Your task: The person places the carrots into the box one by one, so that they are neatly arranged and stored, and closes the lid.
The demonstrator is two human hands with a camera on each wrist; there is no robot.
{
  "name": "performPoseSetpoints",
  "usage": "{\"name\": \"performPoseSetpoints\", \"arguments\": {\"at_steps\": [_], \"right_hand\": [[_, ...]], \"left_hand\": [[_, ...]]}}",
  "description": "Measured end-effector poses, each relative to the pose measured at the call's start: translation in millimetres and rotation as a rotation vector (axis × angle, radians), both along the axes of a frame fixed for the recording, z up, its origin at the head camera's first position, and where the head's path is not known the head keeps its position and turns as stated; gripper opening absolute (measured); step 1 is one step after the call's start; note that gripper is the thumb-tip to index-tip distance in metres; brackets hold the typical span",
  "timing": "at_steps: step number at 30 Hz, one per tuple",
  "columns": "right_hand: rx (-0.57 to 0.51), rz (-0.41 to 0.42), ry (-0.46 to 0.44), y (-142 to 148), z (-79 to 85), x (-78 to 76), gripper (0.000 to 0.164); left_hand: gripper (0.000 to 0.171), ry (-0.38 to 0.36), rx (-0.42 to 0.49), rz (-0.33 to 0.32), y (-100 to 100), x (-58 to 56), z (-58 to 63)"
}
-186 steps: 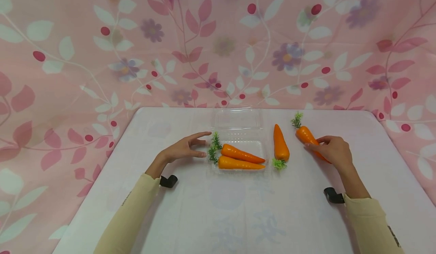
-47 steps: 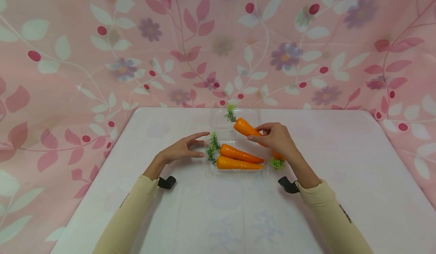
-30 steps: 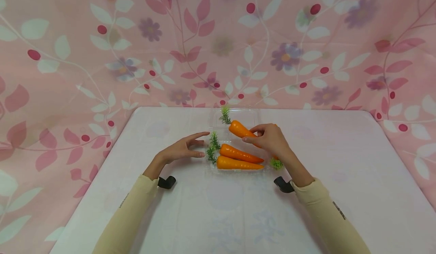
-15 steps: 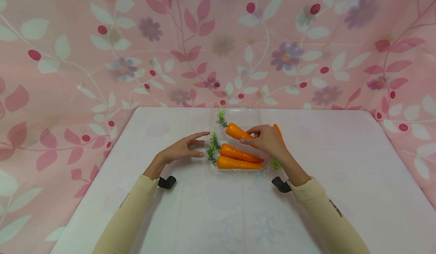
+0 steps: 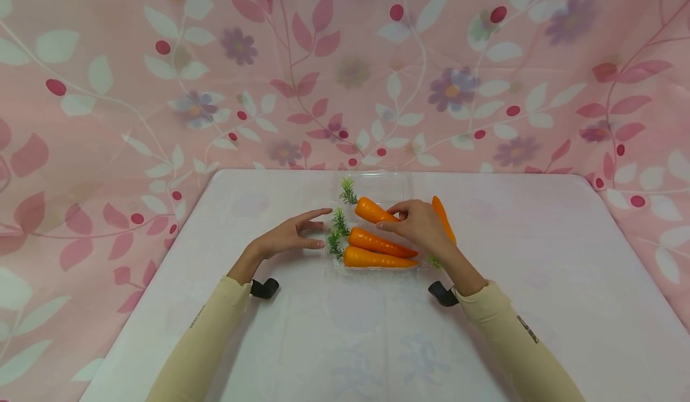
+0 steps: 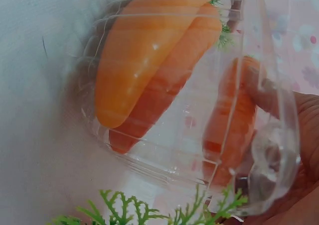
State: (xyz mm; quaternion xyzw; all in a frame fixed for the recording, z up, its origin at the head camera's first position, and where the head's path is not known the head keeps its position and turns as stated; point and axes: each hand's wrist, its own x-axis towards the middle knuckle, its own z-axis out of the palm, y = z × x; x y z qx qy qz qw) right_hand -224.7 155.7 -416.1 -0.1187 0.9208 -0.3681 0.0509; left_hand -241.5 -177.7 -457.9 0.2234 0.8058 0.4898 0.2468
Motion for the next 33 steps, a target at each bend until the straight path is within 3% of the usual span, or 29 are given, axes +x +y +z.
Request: {"name": "performPoseSetpoints", "arguments": {"at_steps": [12, 27, 33], "right_hand": [[0.002, -0.006, -0.001, -4, -1.6, 4.9, 0.045], [0.161, -0.029, -0.009, -10, -7.6, 4.1, 0.048], [0.190, 0.007, 0.029, -10, -8.6, 3.4, 0.047]], "left_hand": [[0.082, 0.006, 0.006, -0.012, 1, 0.1, 0.2], [0.081, 0.002, 0.009, -0.016, 1, 1.4, 2.2], [0.081, 0.001, 0.003, -0.008, 1, 1.1, 2.2]]}}
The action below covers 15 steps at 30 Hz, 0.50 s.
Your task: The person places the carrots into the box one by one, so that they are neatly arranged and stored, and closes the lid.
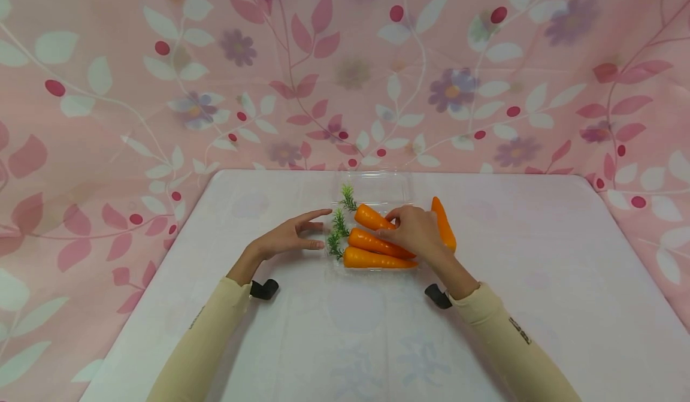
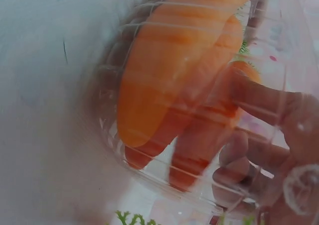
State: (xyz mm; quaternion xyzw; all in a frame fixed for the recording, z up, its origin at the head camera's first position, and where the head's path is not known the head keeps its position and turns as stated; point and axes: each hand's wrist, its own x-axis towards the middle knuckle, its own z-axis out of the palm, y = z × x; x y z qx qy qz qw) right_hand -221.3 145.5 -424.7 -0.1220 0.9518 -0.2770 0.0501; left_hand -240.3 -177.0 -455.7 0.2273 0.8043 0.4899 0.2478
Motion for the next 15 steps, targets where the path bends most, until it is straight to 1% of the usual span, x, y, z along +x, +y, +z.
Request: {"name": "performPoseSetpoints", "arguments": {"at_steps": [7, 15], "right_hand": [[0.053, 0.053, 0.059, -1.5, -2.1, 0.8, 0.041], [0.082, 0.067, 0.035, -2.5, -1.5, 1.5, 0.041]], "left_hand": [[0.080, -0.008, -0.003, 0.006, 0.4, 0.1, -1.1], [0.081, -0.007, -0.007, 0.007, -0.3, 0.4, -0.6]]}}
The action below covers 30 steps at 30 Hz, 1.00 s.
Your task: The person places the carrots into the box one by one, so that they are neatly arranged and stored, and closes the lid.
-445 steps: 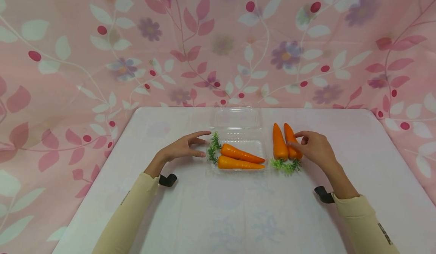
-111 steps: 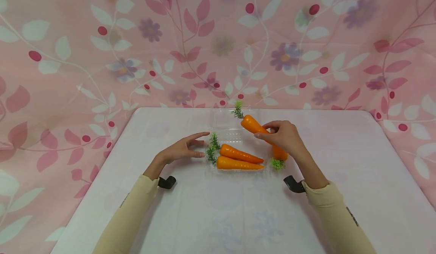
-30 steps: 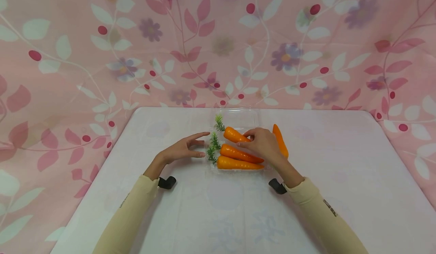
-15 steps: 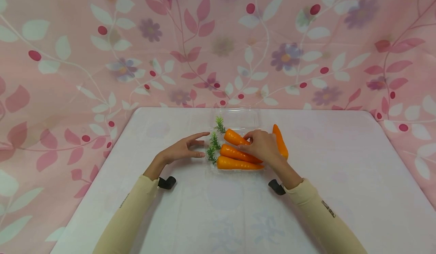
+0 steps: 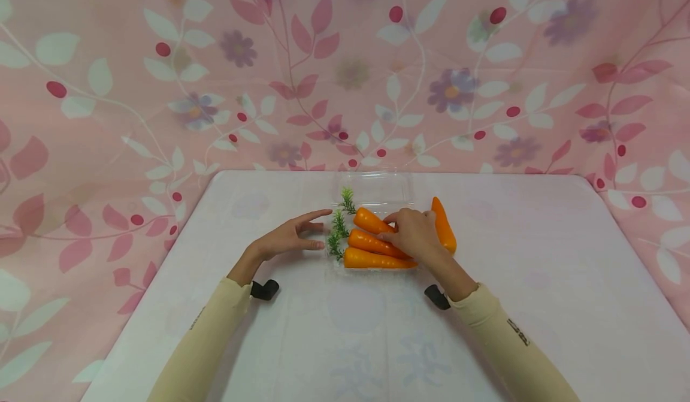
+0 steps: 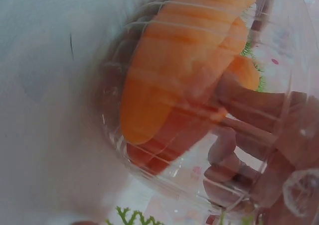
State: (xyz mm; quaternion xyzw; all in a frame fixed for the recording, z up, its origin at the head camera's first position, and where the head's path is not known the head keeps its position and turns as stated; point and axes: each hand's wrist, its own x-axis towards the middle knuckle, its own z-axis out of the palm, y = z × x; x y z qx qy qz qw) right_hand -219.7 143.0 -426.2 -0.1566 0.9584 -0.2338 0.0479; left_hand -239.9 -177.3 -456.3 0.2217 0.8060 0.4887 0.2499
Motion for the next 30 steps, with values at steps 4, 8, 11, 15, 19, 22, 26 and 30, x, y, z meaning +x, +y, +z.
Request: {"name": "performPoseSetpoints", "arguments": {"at_steps": [4, 8, 11, 15, 19, 22, 26, 30], "right_hand": [[0.029, 0.010, -0.020, 0.6, 1.5, -0.7, 0.037], [0.039, 0.024, -0.022, 1.8, 3.3, -0.8, 0.034], [0.037, 0.033, -0.013, 2.2, 3.4, -0.5, 0.034], [0.038, 0.046, -0.003, 2.1, 3.5, 0.0, 0.032], [0.046, 0.054, 0.005, 1.2, 3.4, 0.0, 0.032], [0.057, 0.057, 0.011, 0.0, 3.5, 0.2, 0.031], [0.069, 0.072, 0.026, -0.9, 3.2, 0.3, 0.030], [0.067, 0.083, 0.041, -0.4, 3.5, 0.3, 0.030]], "left_hand": [[0.081, -0.001, 0.002, 0.000, -0.5, -0.5, -0.8], [0.081, 0.005, 0.006, 0.000, -0.8, -0.6, -0.5], [0.081, 0.005, 0.005, -0.002, -0.8, -0.4, -0.6], [0.080, 0.000, 0.011, -0.002, -0.8, -0.3, -1.2], [0.081, -0.005, 0.018, -0.001, -0.8, -0.4, -1.7], [0.081, -0.005, 0.017, -0.002, -0.9, -0.3, -1.6], [0.082, -0.003, 0.011, -0.002, -0.8, -0.2, -0.9], [0.081, -0.005, 0.005, -0.001, -0.3, -0.2, -0.6]]}}
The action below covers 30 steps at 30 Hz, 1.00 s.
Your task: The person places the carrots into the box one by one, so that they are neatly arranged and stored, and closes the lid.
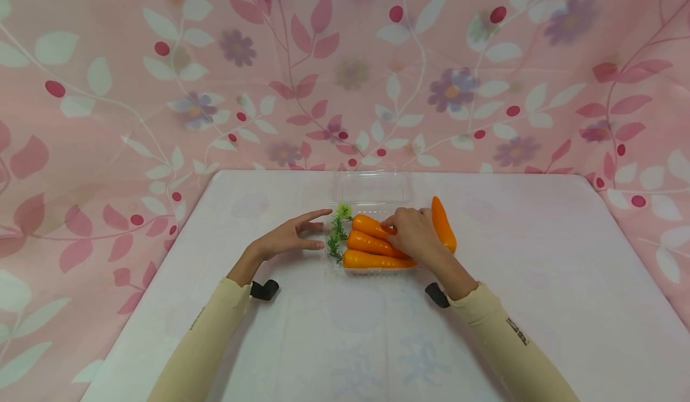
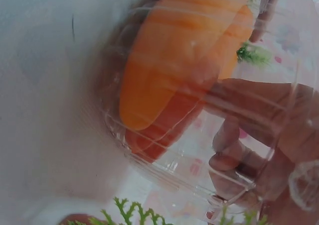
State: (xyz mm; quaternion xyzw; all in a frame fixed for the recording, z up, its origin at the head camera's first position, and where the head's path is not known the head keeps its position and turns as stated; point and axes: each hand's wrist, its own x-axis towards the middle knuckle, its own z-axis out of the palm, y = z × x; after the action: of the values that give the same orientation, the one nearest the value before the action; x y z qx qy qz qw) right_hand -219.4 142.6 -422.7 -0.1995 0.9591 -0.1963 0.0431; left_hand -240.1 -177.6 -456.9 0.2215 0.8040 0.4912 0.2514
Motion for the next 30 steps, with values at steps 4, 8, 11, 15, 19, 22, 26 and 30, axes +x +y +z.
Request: {"name": "performPoseSetpoints", "arguments": {"at_steps": [4, 8, 11, 15, 19, 22, 26, 30], "right_hand": [[-0.015, 0.002, 0.003, 1.2, 0.8, 0.6, 0.030], [-0.026, 0.007, 0.006, 1.9, 1.1, 1.5, 0.029], [-0.017, 0.022, 0.017, 2.0, 0.6, 2.0, 0.029], [0.004, 0.045, 0.036, 2.5, -0.1, 2.8, 0.028], [0.006, 0.057, 0.053, 3.0, 0.0, 2.8, 0.027], [-0.005, 0.067, 0.059, 2.6, 0.2, 2.6, 0.026], [0.010, 0.079, 0.070, 1.8, 0.8, 3.2, 0.025], [0.026, 0.089, 0.081, 2.8, 1.0, 3.9, 0.025]], "left_hand": [[0.080, 0.001, 0.003, -0.001, 0.4, 0.2, -0.2], [0.080, -0.001, 0.009, 0.002, 0.3, 0.2, -0.5], [0.080, 0.002, 0.009, 0.003, -0.1, 0.2, -1.0], [0.080, 0.008, 0.012, -0.001, -0.2, 0.2, -1.6], [0.080, 0.004, 0.013, -0.005, -0.4, -0.2, -2.0], [0.080, 0.012, 0.015, 0.000, -0.9, -0.5, -1.7], [0.080, 0.009, 0.008, 0.005, -0.8, -0.6, -1.3], [0.080, -0.002, -0.001, 0.010, -1.2, 0.1, -1.0]]}}
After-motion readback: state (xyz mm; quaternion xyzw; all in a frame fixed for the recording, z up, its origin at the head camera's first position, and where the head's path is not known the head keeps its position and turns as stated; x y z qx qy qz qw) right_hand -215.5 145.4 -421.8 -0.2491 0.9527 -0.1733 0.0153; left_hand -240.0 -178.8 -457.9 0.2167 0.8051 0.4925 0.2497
